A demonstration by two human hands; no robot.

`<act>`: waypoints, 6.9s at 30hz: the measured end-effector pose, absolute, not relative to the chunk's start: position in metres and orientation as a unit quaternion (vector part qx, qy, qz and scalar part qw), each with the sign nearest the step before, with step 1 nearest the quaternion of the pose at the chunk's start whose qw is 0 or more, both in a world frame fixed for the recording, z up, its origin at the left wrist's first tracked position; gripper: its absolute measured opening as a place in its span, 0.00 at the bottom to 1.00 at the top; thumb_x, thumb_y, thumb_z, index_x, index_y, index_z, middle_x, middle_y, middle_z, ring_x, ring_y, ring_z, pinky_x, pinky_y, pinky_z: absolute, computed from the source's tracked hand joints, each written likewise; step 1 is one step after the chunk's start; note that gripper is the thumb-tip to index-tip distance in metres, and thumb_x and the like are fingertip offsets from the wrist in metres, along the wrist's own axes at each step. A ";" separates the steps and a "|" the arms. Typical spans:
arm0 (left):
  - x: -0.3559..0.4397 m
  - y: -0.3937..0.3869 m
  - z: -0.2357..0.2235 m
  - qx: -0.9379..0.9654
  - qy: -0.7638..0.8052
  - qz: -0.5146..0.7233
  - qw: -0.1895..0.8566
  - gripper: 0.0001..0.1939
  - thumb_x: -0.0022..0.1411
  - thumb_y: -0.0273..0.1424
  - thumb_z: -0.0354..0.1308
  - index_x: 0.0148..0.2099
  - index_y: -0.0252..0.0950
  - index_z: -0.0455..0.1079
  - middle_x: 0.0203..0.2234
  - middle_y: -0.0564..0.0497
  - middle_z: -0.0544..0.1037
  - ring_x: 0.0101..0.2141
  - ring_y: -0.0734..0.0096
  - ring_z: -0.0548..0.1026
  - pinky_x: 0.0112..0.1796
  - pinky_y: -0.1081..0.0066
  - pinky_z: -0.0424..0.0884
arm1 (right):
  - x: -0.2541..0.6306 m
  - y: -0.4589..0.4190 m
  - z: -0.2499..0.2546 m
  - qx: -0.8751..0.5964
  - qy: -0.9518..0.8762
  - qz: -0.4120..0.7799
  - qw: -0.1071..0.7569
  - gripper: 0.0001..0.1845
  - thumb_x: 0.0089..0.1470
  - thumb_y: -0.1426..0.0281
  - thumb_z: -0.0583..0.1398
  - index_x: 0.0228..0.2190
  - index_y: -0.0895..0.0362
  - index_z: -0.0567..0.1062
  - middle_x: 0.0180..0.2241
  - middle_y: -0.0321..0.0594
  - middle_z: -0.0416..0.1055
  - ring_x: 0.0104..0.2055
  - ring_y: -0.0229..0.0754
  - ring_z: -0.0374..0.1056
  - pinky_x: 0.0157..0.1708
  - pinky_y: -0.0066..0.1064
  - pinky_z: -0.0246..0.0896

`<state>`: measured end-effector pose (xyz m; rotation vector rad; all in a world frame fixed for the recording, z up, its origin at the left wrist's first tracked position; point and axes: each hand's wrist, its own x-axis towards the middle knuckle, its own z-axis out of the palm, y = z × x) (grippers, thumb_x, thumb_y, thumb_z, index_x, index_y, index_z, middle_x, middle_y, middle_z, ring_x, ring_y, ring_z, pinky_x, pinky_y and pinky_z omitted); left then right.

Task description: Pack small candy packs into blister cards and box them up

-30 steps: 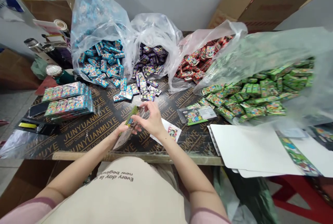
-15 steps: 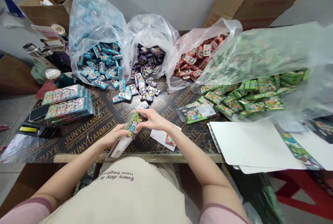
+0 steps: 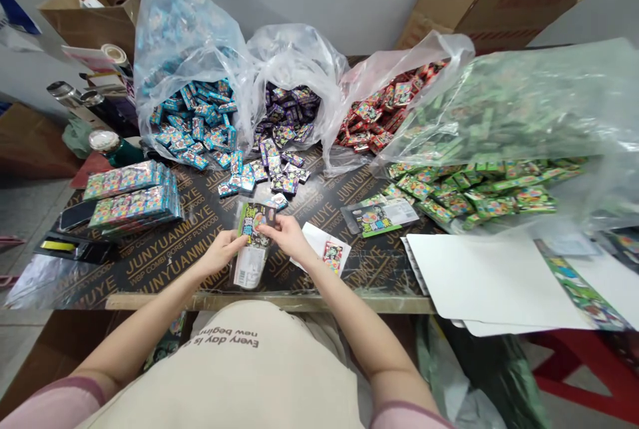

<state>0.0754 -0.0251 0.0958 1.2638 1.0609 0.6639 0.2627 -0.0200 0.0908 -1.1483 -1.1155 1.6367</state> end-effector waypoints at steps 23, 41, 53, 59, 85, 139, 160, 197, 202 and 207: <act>0.080 -0.026 0.070 0.431 0.436 0.367 0.699 0.21 0.49 0.40 0.66 0.41 0.30 0.74 0.28 0.48 0.80 0.27 0.70 0.76 0.31 0.72 0.72 | 0.267 -0.045 0.073 -0.499 -0.443 0.593 0.450 0.19 0.45 0.56 0.65 0.34 0.57 0.76 0.35 0.39 0.77 0.39 0.45 0.71 0.42 0.36 0.66; 0.125 -0.039 0.107 0.269 0.422 0.506 0.702 0.21 0.50 0.44 0.64 0.39 0.32 0.78 0.35 0.44 0.82 0.37 0.62 0.79 0.41 0.65 0.73 | 0.246 -0.036 0.096 -0.506 -0.247 0.542 0.624 0.10 0.48 0.62 0.60 0.24 0.55 0.75 0.23 0.36 0.76 0.26 0.42 0.73 0.33 0.35 0.69; 0.089 -0.015 0.112 0.358 0.469 0.426 0.686 0.14 0.40 0.31 0.72 0.32 0.33 0.79 0.29 0.45 0.82 0.30 0.69 0.77 0.33 0.73 0.70 | 0.279 -0.043 0.095 -0.498 -0.435 0.541 0.520 0.11 0.49 0.61 0.64 0.34 0.53 0.79 0.34 0.39 0.79 0.38 0.45 0.75 0.43 0.38 0.68; 0.082 -0.010 0.104 0.290 0.425 0.355 0.781 0.20 0.44 0.34 0.70 0.42 0.34 0.78 0.37 0.41 0.81 0.37 0.65 0.78 0.37 0.70 0.71 | 0.276 -0.043 0.090 -0.491 -0.380 0.558 0.551 0.11 0.47 0.60 0.65 0.31 0.53 0.80 0.33 0.38 0.79 0.36 0.45 0.76 0.44 0.42 0.69; 0.081 0.008 0.130 0.620 0.442 0.328 0.559 0.05 0.45 0.31 0.67 0.26 0.35 0.78 0.21 0.48 0.78 0.23 0.71 0.73 0.27 0.73 0.69 | 0.279 -0.036 0.119 -0.520 -0.510 0.516 0.451 0.10 0.45 0.62 0.66 0.25 0.56 0.81 0.19 0.36 0.75 0.19 0.37 0.67 0.22 0.29 0.63; 0.049 -0.009 0.064 0.893 0.378 0.132 0.206 0.65 0.42 0.36 0.68 0.69 0.38 0.24 0.49 0.43 0.68 0.49 0.51 0.67 0.53 0.51 0.59 | 0.287 -0.038 0.061 -0.402 -0.817 0.307 0.276 0.40 0.42 0.69 0.63 0.57 0.54 0.57 0.55 0.48 0.64 0.56 0.52 0.61 0.53 0.45 0.52; 0.045 -0.016 0.062 0.880 0.382 0.146 0.243 0.63 0.45 0.37 0.67 0.69 0.39 0.25 0.52 0.43 0.68 0.49 0.52 0.67 0.50 0.54 0.62 | 0.302 -0.028 0.104 -0.344 -0.851 0.347 0.191 0.42 0.35 0.72 0.63 0.55 0.55 0.59 0.51 0.45 0.66 0.53 0.52 0.60 0.55 0.45 0.45; 0.038 -0.026 0.050 0.854 0.416 0.203 0.238 0.61 0.46 0.40 0.66 0.68 0.41 0.25 0.54 0.41 0.66 0.50 0.52 0.67 0.50 0.54 0.62 | 0.279 -0.050 0.078 -0.456 -0.809 0.251 0.274 0.39 0.53 0.53 0.60 0.61 0.51 0.54 0.58 0.50 0.63 0.61 0.53 0.57 0.61 0.54 0.35; 0.033 -0.019 0.050 0.862 0.427 0.146 0.231 0.58 0.48 0.40 0.66 0.69 0.41 0.30 0.55 0.40 0.65 0.51 0.52 0.66 0.50 0.55 0.61 | 0.284 -0.013 0.062 -0.521 -0.773 0.195 0.306 0.28 0.59 0.60 0.53 0.59 0.50 0.56 0.57 0.47 0.64 0.60 0.51 0.58 0.59 0.53 0.37; 0.040 -0.013 0.053 0.920 0.357 0.018 0.161 0.40 0.54 0.35 0.62 0.66 0.49 0.49 0.57 0.40 0.59 0.55 0.49 0.61 0.50 0.53 0.60 | 0.317 0.067 0.040 -0.621 -0.737 0.077 0.253 0.38 0.50 0.61 0.59 0.60 0.53 0.56 0.62 0.51 0.55 0.65 0.63 0.42 0.56 0.59 0.37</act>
